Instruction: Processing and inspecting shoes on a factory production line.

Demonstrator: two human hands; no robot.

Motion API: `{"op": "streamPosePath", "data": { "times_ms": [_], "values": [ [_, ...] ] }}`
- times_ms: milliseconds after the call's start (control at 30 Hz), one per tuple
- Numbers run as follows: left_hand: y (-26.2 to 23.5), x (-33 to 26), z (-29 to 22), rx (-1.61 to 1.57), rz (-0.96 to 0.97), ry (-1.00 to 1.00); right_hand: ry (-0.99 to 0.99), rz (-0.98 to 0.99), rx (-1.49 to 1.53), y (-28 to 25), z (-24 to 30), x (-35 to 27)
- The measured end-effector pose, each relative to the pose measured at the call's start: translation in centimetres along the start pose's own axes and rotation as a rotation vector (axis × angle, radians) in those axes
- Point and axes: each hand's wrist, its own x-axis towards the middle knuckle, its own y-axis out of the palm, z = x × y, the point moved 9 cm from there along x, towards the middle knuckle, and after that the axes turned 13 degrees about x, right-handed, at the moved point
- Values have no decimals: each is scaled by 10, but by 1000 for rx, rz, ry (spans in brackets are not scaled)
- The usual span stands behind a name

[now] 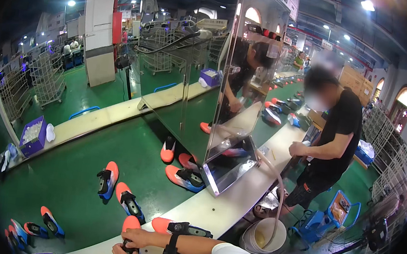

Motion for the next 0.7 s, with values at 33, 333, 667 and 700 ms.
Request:
{"op": "streamPosePath", "data": {
  "times_ms": [33, 333, 667, 700],
  "values": [
    [6, -1, 5, -25, 10, -6, 63, 93, -12, 0, -7, 2],
    [24, -6, 4, -51, 86, -43, -3, 144, 84, -5, -24, 4],
    [7, -15, 22, -100, 19, -99, 210, -17, -8, 6, -6, 2],
    [8, -13, 23, -85, 35, -98, 216, -22, 13, 7, -12, 4]
  ]
}}
